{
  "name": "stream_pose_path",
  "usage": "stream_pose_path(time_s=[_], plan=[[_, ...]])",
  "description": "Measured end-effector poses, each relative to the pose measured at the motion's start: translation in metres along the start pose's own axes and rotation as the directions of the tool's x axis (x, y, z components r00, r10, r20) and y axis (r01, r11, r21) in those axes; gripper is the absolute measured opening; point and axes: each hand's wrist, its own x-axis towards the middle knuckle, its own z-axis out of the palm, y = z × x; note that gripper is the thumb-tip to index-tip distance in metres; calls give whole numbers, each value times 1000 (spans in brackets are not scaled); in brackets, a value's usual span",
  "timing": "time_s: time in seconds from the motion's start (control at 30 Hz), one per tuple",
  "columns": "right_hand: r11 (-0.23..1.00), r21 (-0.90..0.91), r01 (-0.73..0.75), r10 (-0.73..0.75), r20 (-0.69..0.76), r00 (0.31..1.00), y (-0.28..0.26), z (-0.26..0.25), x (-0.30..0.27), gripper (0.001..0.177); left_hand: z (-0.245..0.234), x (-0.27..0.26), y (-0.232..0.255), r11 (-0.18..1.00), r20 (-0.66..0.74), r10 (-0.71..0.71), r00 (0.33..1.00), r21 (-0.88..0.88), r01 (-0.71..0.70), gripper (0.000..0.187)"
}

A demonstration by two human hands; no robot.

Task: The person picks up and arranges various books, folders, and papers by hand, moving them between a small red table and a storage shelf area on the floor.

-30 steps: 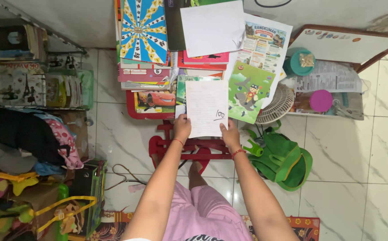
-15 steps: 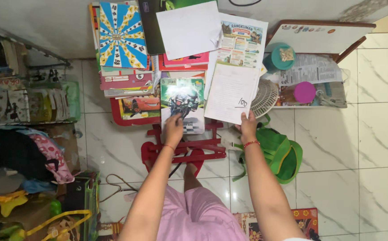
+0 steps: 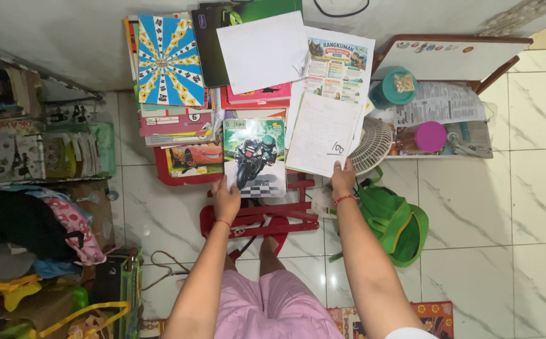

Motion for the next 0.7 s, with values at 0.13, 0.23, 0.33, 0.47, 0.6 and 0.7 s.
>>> stream_pose_path(time_s=[0.13,0.23,0.33,0.47,0.6,0.7], plan=[[986,-94,134,-135,2,991,-3,0,2,37,2,4,-1,1000,-20,-4,1000,6,4,50],[929,-338,147,-164,-23,986,-5,-6,-6,43,5,3,-1,999,-16,-44,999,14,44,51],[856,-437,275,-294,26,955,-3,-11,-16,54,6,6,0,998,-27,-54,998,23,54,51],[746,-511,427,-462,65,885,4,7,-43,52,3,8,1,994,-19,-89,996,63,90,50],[779,-472,412,-227,400,888,6,44,-93,47,2,11,0,994,0,-88,996,68,88,45],[936,-279,215,-40,523,852,0,67,-132,41,-3,15,1,990,53,-140,989,18,139,38]])
